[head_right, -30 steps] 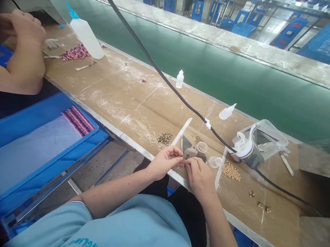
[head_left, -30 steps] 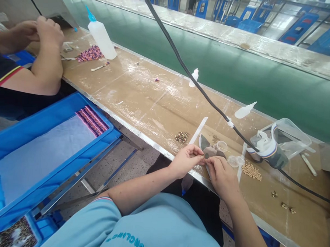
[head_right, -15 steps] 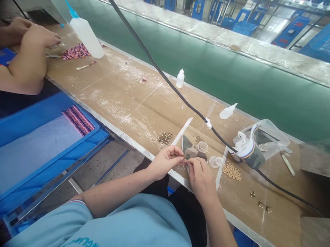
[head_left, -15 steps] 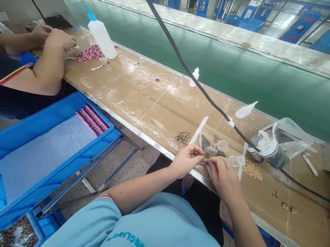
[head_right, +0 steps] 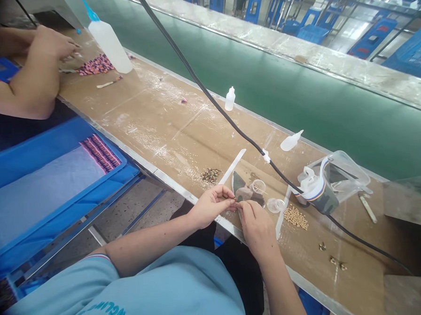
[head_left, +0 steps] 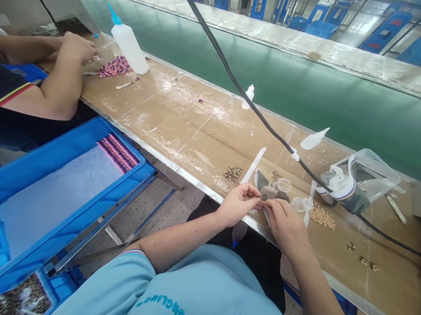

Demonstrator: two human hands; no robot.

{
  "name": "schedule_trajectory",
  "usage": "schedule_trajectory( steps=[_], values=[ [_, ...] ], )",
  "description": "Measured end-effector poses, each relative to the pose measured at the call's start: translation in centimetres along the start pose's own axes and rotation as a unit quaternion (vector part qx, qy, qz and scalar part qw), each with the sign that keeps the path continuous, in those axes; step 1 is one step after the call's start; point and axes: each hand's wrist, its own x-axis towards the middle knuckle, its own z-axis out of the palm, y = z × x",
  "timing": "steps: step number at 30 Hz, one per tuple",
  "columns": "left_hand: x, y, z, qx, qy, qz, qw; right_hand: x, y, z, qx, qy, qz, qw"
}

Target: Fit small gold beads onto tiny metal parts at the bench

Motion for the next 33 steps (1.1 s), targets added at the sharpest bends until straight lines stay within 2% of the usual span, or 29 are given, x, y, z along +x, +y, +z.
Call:
schedule_trajectory(
  steps=[3, 10, 14, 20, 33],
  values=[
    [0.1, -0.1, -0.1, -0.001, -0.005, 0.003, 1.0, 0.0, -0.1, 0.1, 0.019, 0.012, 0.02, 1.0],
    [0.0, 0.3, -0.1, -0.017, -0.018, -0.015, 1.0, -0.4, 0.0, 0.4, 0.151, 0.033, 0.109, 0.982],
    [-0.2, 0.7, -0.5, -0.041, -0.061, -0.027, 0.997, -0.5, -0.1, 0.2, 0.17, 0.057, 0.154, 0.972],
    [-0.2, 1.0, -1.5, -0.049, -0.139, -0.056, 0.987, -0.1, -0.9, -0.1, 0.168, 0.079, 0.128, 0.974],
    [-0.2, 1.1, -1.6, -0.033, -0.139, -0.062, 0.988, 0.1, -1.2, -0.1, 0.165, 0.071, 0.121, 0.976]
  ],
)
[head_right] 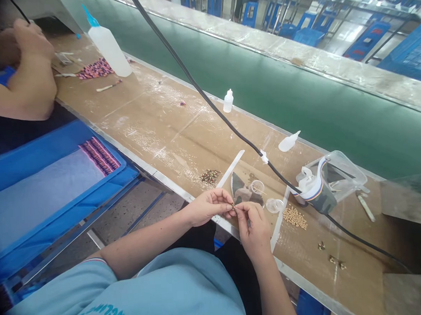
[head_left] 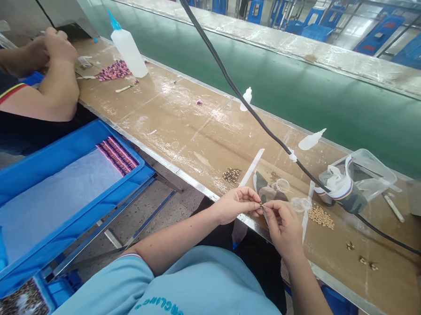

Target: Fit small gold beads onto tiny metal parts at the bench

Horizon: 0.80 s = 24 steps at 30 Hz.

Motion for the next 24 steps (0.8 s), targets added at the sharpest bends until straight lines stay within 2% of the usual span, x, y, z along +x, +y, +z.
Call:
schedule_trajectory(
  steps=[7, 15, 21, 24],
  values=[
    [-0.1, 0.1, 0.3, -0.001, 0.018, 0.004, 1.0, -0.5, -0.2, 0.5, -0.023, 0.051, -0.026, 0.998],
    [-0.1, 0.1, 0.7, 0.003, 0.055, 0.004, 0.998, -1.4, -0.1, 1.2, -0.051, 0.111, -0.099, 0.988],
    [0.0, -0.1, 0.6, 0.022, 0.066, 0.001, 0.998, -1.7, 0.1, 1.4, -0.067, 0.113, -0.111, 0.985],
    [0.0, -0.1, 0.6, 0.023, 0.061, 0.008, 0.998, -1.5, 0.0, 1.3, -0.044, 0.108, -0.087, 0.989]
  ],
)
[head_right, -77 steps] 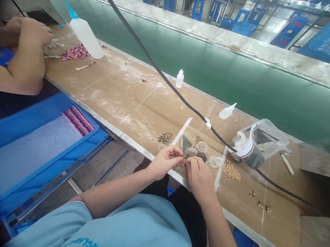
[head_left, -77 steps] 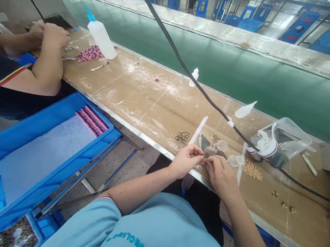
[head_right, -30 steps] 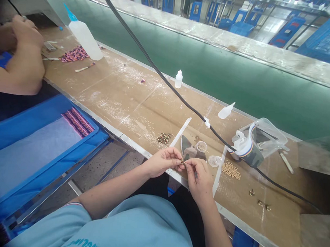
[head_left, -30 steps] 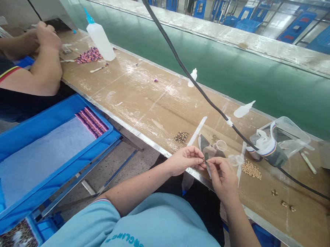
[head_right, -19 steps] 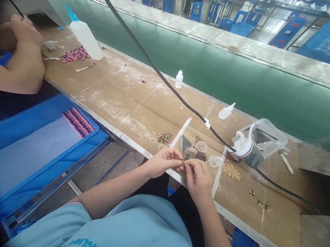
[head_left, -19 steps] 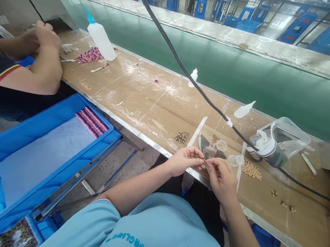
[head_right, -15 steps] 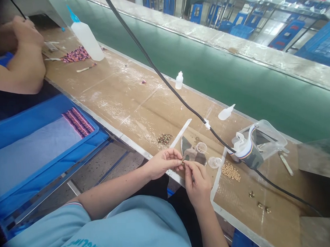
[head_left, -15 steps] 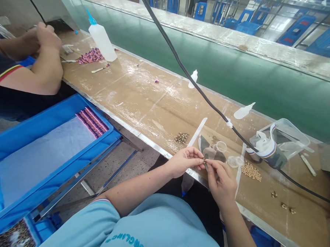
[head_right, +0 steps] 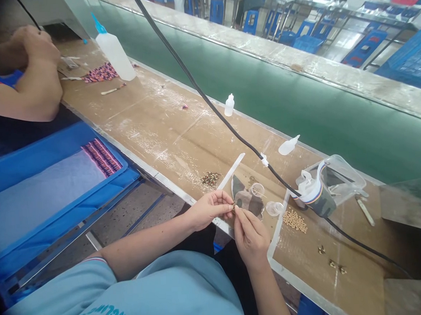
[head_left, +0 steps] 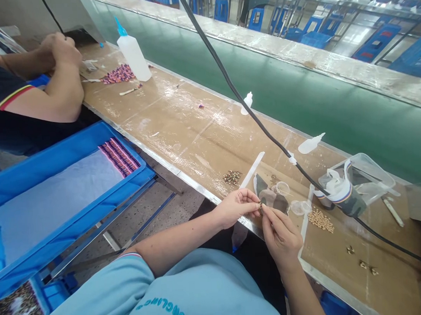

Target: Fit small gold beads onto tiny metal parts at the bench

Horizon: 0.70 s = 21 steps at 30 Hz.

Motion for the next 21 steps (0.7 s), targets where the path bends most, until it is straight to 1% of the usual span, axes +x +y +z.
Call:
schedule_trajectory(
  steps=[4, 10, 13, 16, 21],
  values=[
    [-0.09, -0.04, 0.07, -0.002, -0.001, 0.009, 1.0, 0.11, -0.18, -0.08, 0.051, -0.015, 0.081, 0.995],
    [-0.24, 0.02, 0.12, 0.009, 0.001, 0.007, 1.0, 0.1, -0.17, -0.09, 0.048, -0.01, 0.123, 0.991],
    [-0.25, 0.07, 0.14, 0.014, -0.004, 0.004, 1.0, 0.2, 0.12, -0.08, 0.034, -0.03, 0.129, 0.991],
    [-0.22, 0.06, 0.11, 0.018, -0.009, 0.003, 1.0, 0.22, 0.4, 0.05, 0.027, -0.05, 0.113, 0.992],
    [-0.14, -0.04, 0.07, 0.026, -0.013, -0.001, 1.0, 0.19, 0.52, 0.27, 0.015, -0.055, 0.094, 0.994]
  ],
)
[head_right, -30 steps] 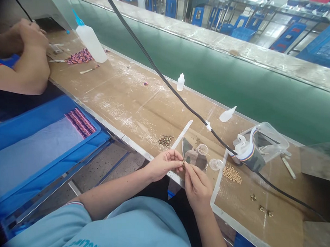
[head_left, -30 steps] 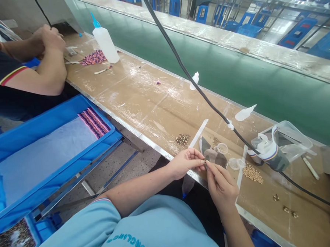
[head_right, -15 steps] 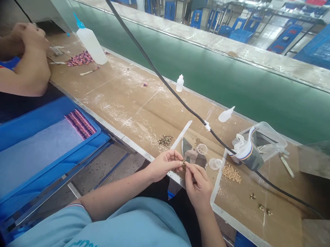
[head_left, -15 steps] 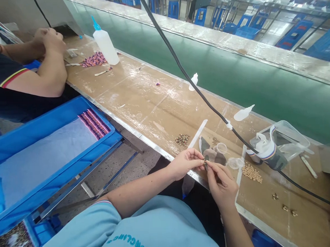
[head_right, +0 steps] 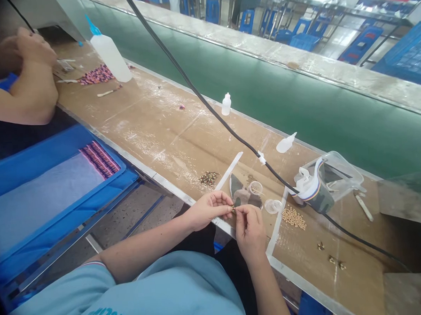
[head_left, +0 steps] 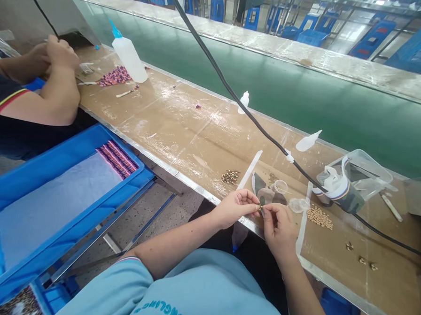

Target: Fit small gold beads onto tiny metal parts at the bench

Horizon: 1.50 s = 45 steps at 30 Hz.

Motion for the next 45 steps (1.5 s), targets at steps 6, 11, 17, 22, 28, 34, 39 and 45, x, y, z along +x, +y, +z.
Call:
schedule_trajectory(
  steps=[6, 11, 17, 22, 28, 34, 39, 45],
  values=[
    [0.0, -0.1, 0.0, 0.005, 0.0, 0.003, 1.0, 0.0, -0.1, 0.0, -0.012, -0.007, -0.017, 1.0],
    [-0.2, -0.2, 0.0, 0.008, -0.004, 0.009, 1.0, 0.1, -0.2, -0.1, -0.006, -0.008, -0.028, 1.0],
    [-0.4, -0.2, 0.2, -0.007, -0.012, 0.05, 0.999, -0.4, -0.6, -0.3, 0.02, 0.018, 0.036, 0.999],
    [-0.4, -0.6, 0.1, 0.006, -0.007, 0.092, 0.996, -0.6, -1.0, -0.4, 0.031, 0.019, 0.047, 0.998],
    [-0.5, -1.2, 0.2, 0.035, -0.007, 0.111, 0.993, -0.7, -1.0, -0.2, 0.009, 0.044, 0.017, 0.999],
    [-0.6, -1.2, 0.4, 0.038, -0.005, 0.116, 0.992, -0.8, -0.9, -0.2, -0.003, 0.051, -0.003, 0.999],
    [-0.6, -1.1, 0.5, 0.044, -0.004, 0.113, 0.993, -1.0, -0.9, -0.1, -0.006, 0.055, -0.007, 0.998],
    [-0.5, -1.1, 0.4, 0.042, -0.003, 0.097, 0.994, -0.9, -0.8, -0.3, 0.026, 0.037, 0.053, 0.998]
  ],
)
